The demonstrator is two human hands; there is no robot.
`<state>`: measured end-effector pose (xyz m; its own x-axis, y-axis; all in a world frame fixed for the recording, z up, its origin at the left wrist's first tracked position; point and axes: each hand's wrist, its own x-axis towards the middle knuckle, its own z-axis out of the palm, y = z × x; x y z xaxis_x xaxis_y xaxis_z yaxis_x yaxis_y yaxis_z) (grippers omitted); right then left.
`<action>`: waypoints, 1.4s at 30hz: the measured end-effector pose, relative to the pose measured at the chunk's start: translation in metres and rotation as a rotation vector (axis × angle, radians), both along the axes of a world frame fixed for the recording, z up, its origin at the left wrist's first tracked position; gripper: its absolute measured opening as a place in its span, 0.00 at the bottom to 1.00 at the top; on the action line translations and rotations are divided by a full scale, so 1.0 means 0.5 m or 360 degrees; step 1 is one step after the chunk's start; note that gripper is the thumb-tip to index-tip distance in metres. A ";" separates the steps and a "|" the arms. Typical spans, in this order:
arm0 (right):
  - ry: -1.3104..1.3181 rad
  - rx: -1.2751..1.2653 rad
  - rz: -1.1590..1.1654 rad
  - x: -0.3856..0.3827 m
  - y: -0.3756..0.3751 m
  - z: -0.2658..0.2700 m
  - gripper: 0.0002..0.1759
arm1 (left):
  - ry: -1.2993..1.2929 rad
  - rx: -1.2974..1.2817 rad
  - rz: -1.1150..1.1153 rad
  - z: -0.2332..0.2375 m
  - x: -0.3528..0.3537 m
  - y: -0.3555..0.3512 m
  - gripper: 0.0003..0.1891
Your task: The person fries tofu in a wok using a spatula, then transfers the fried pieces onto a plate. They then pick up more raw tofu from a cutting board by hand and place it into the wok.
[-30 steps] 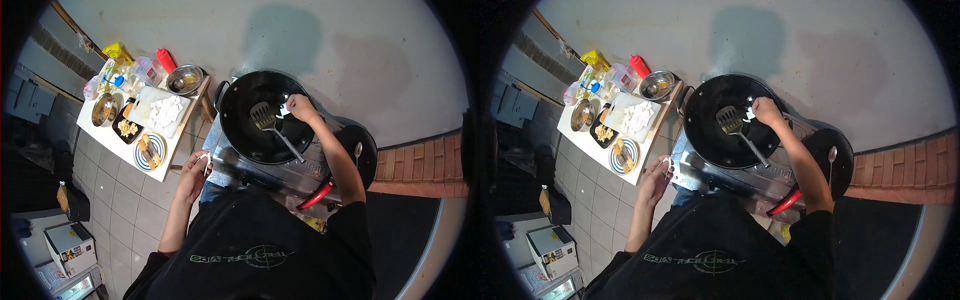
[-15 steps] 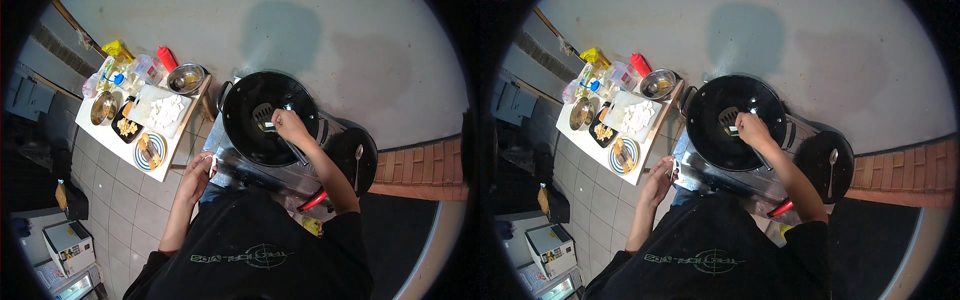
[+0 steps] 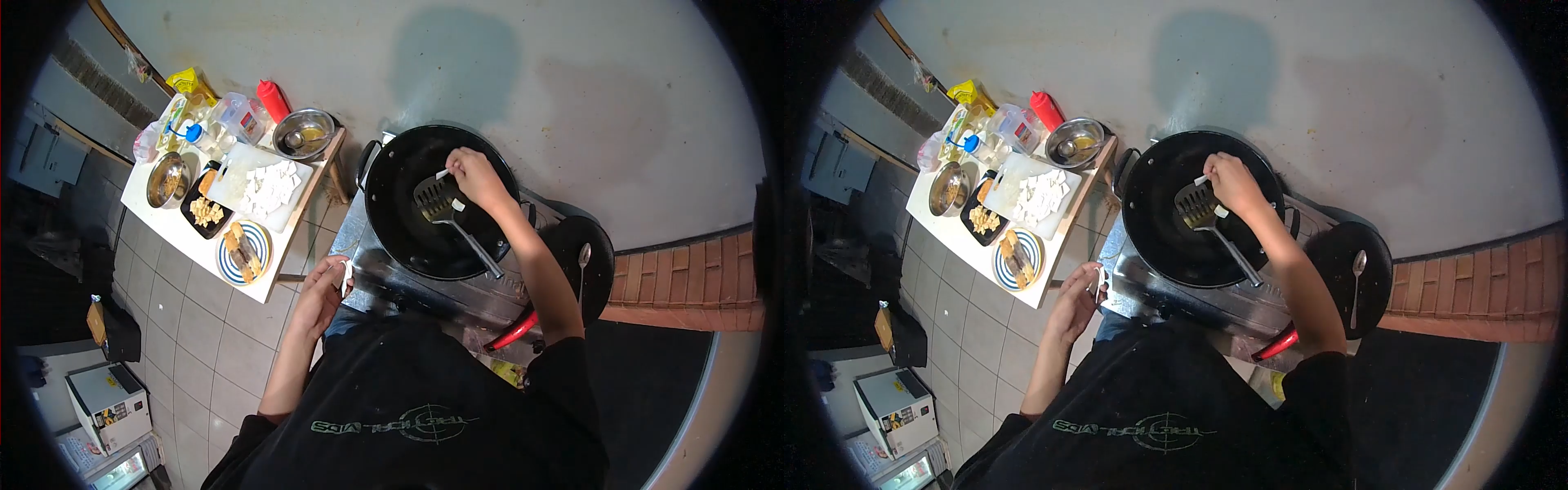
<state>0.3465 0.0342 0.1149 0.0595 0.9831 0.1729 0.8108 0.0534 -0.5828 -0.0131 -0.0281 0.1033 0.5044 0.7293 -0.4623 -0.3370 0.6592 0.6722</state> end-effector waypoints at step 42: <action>0.1278 -0.0480 -0.0112 -0.291 -0.239 0.093 0.05 | 0.0217 0.0615 -0.0475 0.088 0.078 -0.002 0.07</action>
